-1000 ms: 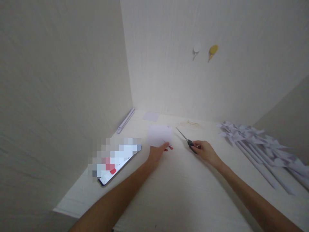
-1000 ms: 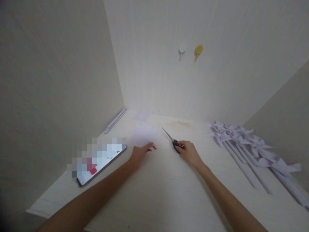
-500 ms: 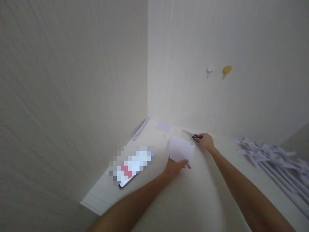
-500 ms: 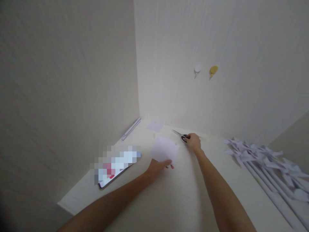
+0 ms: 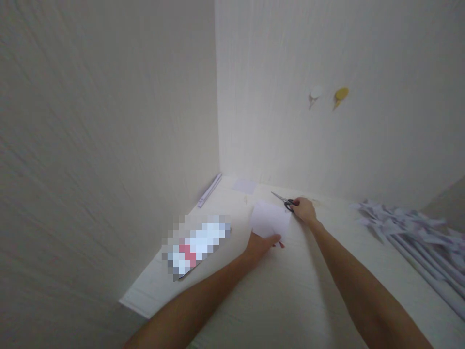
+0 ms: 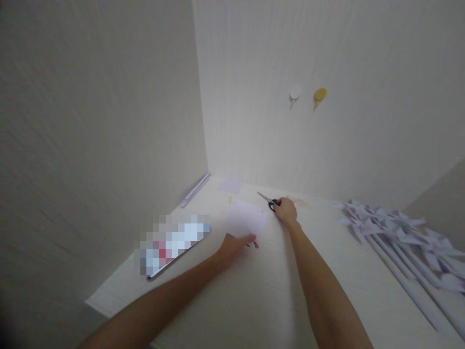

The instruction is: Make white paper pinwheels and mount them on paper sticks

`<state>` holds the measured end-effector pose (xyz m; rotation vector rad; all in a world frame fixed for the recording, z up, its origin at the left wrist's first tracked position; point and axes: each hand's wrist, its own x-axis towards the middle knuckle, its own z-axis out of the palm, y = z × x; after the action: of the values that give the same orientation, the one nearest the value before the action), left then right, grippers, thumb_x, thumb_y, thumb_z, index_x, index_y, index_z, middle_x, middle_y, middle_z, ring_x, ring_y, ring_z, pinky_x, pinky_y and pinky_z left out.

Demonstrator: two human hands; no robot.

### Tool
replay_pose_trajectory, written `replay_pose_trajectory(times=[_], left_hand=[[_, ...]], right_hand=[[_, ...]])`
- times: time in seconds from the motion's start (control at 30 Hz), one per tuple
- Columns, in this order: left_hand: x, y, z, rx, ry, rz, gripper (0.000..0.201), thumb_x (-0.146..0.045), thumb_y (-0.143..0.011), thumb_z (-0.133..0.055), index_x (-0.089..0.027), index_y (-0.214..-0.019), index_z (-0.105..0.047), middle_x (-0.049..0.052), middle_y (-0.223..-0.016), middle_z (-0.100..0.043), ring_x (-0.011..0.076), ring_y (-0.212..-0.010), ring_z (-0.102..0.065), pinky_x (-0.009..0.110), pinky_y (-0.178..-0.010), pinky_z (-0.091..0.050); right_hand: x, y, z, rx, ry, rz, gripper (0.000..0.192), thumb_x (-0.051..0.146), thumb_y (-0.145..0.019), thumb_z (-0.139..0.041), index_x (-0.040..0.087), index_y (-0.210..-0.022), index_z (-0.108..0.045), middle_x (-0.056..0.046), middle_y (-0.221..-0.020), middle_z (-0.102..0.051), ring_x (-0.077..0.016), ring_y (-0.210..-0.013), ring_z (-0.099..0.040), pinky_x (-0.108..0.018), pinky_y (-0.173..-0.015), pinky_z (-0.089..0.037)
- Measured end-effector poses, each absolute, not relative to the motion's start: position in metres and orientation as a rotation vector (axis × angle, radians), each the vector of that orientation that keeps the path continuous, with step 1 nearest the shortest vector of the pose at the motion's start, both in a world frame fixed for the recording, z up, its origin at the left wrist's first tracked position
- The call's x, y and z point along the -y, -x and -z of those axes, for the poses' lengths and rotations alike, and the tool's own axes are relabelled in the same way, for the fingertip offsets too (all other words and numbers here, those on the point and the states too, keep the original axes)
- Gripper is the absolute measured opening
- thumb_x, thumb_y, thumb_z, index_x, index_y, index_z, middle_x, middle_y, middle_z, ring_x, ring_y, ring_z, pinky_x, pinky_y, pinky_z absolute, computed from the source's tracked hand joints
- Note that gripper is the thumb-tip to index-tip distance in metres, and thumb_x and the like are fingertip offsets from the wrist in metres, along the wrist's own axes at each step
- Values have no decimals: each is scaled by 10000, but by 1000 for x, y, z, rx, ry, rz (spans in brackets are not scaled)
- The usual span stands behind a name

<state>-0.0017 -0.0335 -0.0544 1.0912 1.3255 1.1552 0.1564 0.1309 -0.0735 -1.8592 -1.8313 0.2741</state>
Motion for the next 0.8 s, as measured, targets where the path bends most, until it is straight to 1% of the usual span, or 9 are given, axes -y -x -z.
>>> replay_pose_trajectory(times=[0.2, 0.3, 0.37, 0.43, 0.53, 0.6, 0.67, 0.73, 0.8], left_hand=[[35, 2, 53, -1394, -1071, -1129, 153, -254, -598, -584, -166, -472, -592, 0, -589, -621, 126, -604, -542, 231, -596, -422], [34, 1, 55, -1390, -1072, -1143, 154, -274, -606, -584, -165, -497, -597, 15, -639, -632, 144, -655, -558, 252, -639, -429], [33, 1, 58, -1355, -1062, -1179, 172, -311, -618, -586, -162, -533, -604, 35, -720, -646, 163, -734, -571, 270, -690, -431], [32, 0, 62, -1377, -992, -1235, 163, -320, -582, -629, -159, -572, -609, 55, -806, -650, 179, -785, -578, 291, -741, -426], [32, 1, 64, -1371, -990, -1326, 214, -313, -538, -679, -169, -685, -620, 61, -925, -636, 183, -872, -570, 304, -840, -389], [32, 0, 63, -1387, -1000, -1313, 258, -334, -532, -687, -165, -716, -619, 76, -942, -630, 196, -892, -566, 321, -865, -375], [34, -1, 61, -1384, -1010, -1295, 277, -340, -549, -679, -161, -752, -619, 86, -963, -622, 200, -903, -563, 330, -878, -368], [36, -3, 58, -1349, -1047, -1292, 271, -336, -578, -660, -160, -780, -618, 88, -970, -617, 194, -905, -561, 326, -882, -366], [38, -4, 55, -1310, -1120, -1288, 240, -330, -609, -635, -160, -778, -619, 81, -962, -620, 186, -922, -551, 315, -896, -355]], right_hand=[[-117, -154, 63, 1708, 1701, -341, 190, 143, -620, -519, 113, -772, -630, -135, -884, -604, -229, -857, -532, -314, -730, -374], [-101, -154, 55, 1645, 1594, -416, 169, 150, -623, -500, 115, -749, -608, -117, -862, -596, -212, -849, -525, -314, -743, -379], [-84, -155, 51, 1612, 1521, -507, 152, 172, -620, -504, 124, -734, -593, -89, -810, -600, -181, -762, -540, -292, -683, -404], [-62, -157, 50, 1581, 1455, -626, 165, 221, -629, -511, 133, -751, -579, -61, -772, -597, -144, -627, -536, -268, -576, -416], [-22, -160, 52, 1510, 1385, -801, 241, 327, -670, -498, 137, -810, -546, -42, -758, -580, -93, -477, -481, -233, -442, -383], [4, -161, 54, 1446, 1368, -892, 290, 396, -707, -463, 139, -830, -519, -33, -738, -566, -79, -441, -459, -216, -394, -353], [24, -158, 58, 1389, 1356, -992, 316, 443, -731, -432, 141, -785, -509, -25, -704, -553, -69, -426, -446, -204, -376, -333], [36, -153, 61, 1247, 1270, -1261, 330, 466, -728, -448, 145, -774, -513, -21, -706, -548, -61, -427, -445, -194, -376, -321], [42, -148, 63, 1210, 1224, -1345, 336, 475, -717, -468, 144, -737, -523, -18, -692, -547, -59, -429, -442, -192, -380, -321]])
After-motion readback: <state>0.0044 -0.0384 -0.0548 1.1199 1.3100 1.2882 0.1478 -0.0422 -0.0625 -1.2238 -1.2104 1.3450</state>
